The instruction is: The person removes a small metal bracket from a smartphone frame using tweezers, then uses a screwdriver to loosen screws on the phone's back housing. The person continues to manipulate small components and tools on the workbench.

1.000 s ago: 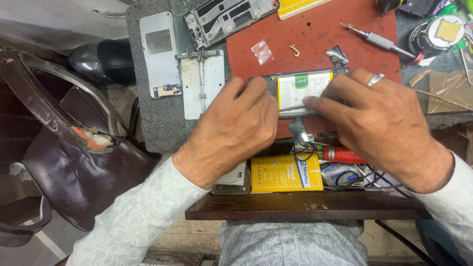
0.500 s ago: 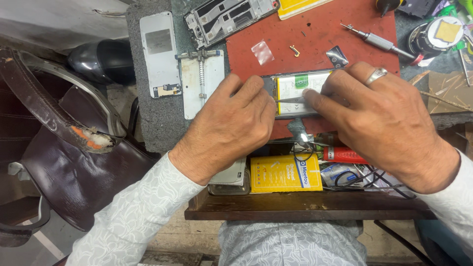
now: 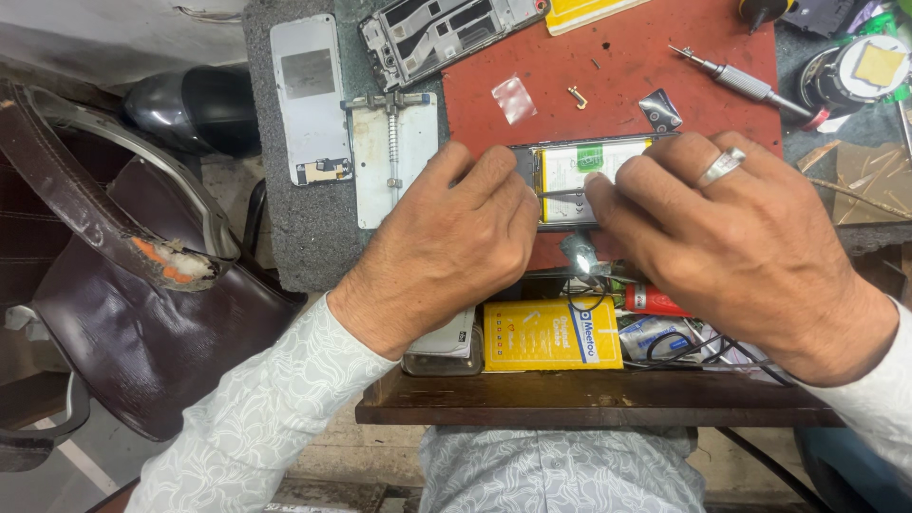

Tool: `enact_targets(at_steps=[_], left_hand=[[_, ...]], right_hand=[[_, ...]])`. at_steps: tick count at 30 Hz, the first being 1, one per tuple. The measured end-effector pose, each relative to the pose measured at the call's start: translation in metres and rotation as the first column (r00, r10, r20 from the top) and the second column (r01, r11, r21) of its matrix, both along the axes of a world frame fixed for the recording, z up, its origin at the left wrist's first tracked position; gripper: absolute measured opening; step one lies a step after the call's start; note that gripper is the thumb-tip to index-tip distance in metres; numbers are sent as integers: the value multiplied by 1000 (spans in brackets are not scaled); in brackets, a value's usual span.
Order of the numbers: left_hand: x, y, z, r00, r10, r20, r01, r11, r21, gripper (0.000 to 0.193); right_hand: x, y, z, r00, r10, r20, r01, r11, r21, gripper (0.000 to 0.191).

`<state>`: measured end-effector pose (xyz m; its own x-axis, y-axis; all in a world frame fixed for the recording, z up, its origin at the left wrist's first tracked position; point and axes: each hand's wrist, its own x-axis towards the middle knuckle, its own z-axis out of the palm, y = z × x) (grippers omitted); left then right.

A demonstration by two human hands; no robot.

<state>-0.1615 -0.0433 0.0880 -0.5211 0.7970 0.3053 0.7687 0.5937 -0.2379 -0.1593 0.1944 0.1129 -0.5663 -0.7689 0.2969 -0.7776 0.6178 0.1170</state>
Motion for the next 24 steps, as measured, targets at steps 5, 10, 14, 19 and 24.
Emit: enact_targets(at_steps=[5, 10, 14, 19, 24], left_hand=[[0, -1, -1, 1000, 4, 12, -4, 1000, 1, 9], [0, -2, -2, 1000, 11, -10, -10, 1000, 3, 8], [1, -3, -1, 1000, 6, 0, -6, 1000, 7, 7], [1, -3, -2, 1000, 9, -1, -9, 1000, 8, 8], [1, -4, -5, 1000, 0, 12, 0, 1000, 19, 8]], right_hand=[[-4, 2, -10, 997, -50, 67, 56, 994, -92, 33], [-3, 4, -19, 988, -104, 117, 121, 981, -151, 37], [-3, 4, -23, 985, -109, 132, 132, 975, -177, 37], [-3, 4, -24, 988, -109, 107, 127, 975, -180, 37], [-3, 3, -27, 989, -100, 113, 125, 963, -238, 35]])
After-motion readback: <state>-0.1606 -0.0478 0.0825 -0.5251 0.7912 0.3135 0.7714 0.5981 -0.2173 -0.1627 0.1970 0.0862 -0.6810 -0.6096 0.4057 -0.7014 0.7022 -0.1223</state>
